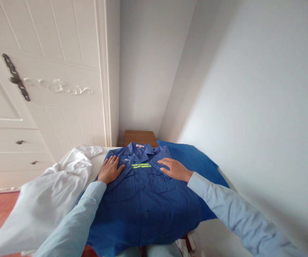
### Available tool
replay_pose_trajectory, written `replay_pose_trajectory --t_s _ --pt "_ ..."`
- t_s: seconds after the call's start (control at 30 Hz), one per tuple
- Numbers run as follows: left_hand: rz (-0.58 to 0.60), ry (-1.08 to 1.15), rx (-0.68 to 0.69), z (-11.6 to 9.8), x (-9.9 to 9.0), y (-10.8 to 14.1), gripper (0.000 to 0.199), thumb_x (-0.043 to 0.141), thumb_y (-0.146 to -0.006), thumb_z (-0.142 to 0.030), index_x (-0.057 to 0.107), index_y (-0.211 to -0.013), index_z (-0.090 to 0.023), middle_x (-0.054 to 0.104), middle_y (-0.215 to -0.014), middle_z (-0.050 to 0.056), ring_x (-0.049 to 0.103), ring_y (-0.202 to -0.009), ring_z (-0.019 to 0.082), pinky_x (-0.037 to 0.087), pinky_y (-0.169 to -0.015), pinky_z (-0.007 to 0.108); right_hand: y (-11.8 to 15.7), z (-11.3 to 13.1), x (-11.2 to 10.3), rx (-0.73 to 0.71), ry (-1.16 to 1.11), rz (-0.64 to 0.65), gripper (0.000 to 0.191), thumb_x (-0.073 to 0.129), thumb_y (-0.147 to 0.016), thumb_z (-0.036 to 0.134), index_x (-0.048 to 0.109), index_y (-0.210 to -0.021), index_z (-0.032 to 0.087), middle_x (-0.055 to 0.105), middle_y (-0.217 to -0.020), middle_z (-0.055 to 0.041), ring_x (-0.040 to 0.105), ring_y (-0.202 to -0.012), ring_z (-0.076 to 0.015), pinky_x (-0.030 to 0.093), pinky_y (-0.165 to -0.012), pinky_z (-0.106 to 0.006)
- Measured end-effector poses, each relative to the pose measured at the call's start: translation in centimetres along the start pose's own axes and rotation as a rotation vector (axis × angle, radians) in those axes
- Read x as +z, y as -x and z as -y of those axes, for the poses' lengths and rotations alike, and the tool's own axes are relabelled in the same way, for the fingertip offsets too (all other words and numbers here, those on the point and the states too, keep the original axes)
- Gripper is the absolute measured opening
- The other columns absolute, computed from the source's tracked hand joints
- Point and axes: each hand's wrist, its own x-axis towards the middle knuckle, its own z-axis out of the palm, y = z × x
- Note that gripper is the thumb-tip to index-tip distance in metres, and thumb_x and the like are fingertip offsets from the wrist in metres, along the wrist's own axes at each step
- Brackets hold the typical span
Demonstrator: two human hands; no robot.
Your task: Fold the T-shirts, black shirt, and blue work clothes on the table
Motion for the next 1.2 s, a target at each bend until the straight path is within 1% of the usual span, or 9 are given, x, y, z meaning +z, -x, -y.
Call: replay_pose_trajectory --t_s 0.07,0.13,0.3,0.43,0.57,0.7,0.8,0.9,1.2 --pt "0.007 0.006 -0.007 -0.1 -0.1 0.0 0.072 0.037 -0.097 -0.056 0.051 -0.147 -0.005 0.045 -0.155 0.022 0.035 -0.149 0.035 0.025 -0.123 0.051 -0.1 -2.1 1.0 0.041 0.153 0.011 0.053 0.056 -0.095 0.037 0.056 -0.145 0.018 0.050 -0.153 -0.0168 0.047 -0.141 -0.0315 0.037 -0.117 -0.047" --pt "0.008 0.018 -0.013 -0.2 -0.2 0.1 0.071 0.038 -0.097 -0.056 0.051 -0.146 -0.005 0.045 -0.156 0.022 0.035 -0.149 0.035 0.024 -0.123 0.051 0.2 -4.8 2.4 0.121 0.241 0.072 0.062 0.057 -0.094 0.042 0.049 -0.151 0.018 0.034 -0.164 -0.0168 0.031 -0.152 -0.0345 0.030 -0.122 -0.050" --pt "0.002 0.014 -0.006 -0.2 -0.1 0.1 0.071 0.038 -0.097 -0.054 0.051 -0.146 -0.005 0.045 -0.155 0.022 0.035 -0.149 0.035 0.025 -0.123 0.052 1.5 -9.3 5.7 0.273 0.168 0.246 0.068 0.037 -0.102 0.055 0.035 -0.159 0.018 0.026 -0.167 -0.0147 0.022 -0.155 -0.0316 0.024 -0.124 -0.053" --pt "-0.004 0.001 -0.011 -0.2 0.2 0.1 0.071 0.038 -0.097 -0.054 0.051 -0.147 -0.005 0.044 -0.155 0.023 0.036 -0.149 0.036 0.025 -0.123 0.054 0.1 -9.5 5.2 0.228 0.145 0.142 0.071 0.032 -0.102 0.062 0.039 -0.157 0.018 0.030 -0.165 -0.0150 0.026 -0.154 -0.0319 0.026 -0.123 -0.051" --pt "0.015 -0.016 -0.016 -0.3 0.3 0.2 0.073 0.037 -0.098 -0.054 0.049 -0.148 -0.002 0.042 -0.157 0.024 0.034 -0.149 0.037 0.024 -0.123 0.054 -3.7 -9.5 3.6 0.171 0.195 -0.021 0.077 0.027 -0.102 0.064 0.038 -0.157 0.012 0.029 -0.166 -0.0186 0.024 -0.154 -0.0313 0.025 -0.124 -0.048" --pt "0.017 0.000 -0.021 -0.3 0.3 0.3 0.072 0.038 -0.098 -0.056 0.049 -0.148 -0.006 0.042 -0.157 0.022 0.034 -0.150 0.036 0.025 -0.123 0.054 -6.6 -10.7 4.9 0.203 0.252 0.023 0.075 0.031 -0.101 0.063 0.036 -0.158 0.014 0.025 -0.167 -0.0176 0.020 -0.156 -0.0333 0.023 -0.124 -0.052" --pt "0.012 -0.004 -0.028 -0.3 0.2 0.4 0.073 0.036 -0.098 -0.057 0.048 -0.149 -0.006 0.041 -0.158 0.021 0.033 -0.150 0.034 0.024 -0.123 0.053 -6.8 -11.9 7.4 0.190 0.267 0.103 0.067 0.033 -0.103 0.058 0.041 -0.156 0.019 0.032 -0.165 -0.0144 0.023 -0.155 -0.0326 0.022 -0.123 -0.055" --pt "0.019 -0.007 -0.033 -0.4 0.1 0.6 0.074 0.035 -0.099 -0.057 0.047 -0.150 -0.006 0.040 -0.159 0.021 0.031 -0.151 0.034 0.023 -0.124 0.051 -6.0 -12.9 9.3 0.147 0.254 0.084 0.063 0.031 -0.104 0.054 0.044 -0.154 0.019 0.037 -0.163 -0.0137 0.026 -0.154 -0.0319 0.021 -0.124 -0.056" --pt "0.038 -0.043 -0.053 -0.5 0.2 0.9 0.072 0.036 -0.099 -0.057 0.045 -0.152 -0.008 0.039 -0.160 0.019 0.030 -0.152 0.033 0.022 -0.125 0.051 -5.8 -13.6 10.1 0.128 0.211 0.039 0.068 0.033 -0.102 0.058 0.045 -0.153 0.016 0.037 -0.162 -0.0142 0.027 -0.153 -0.0328 0.021 -0.124 -0.055"
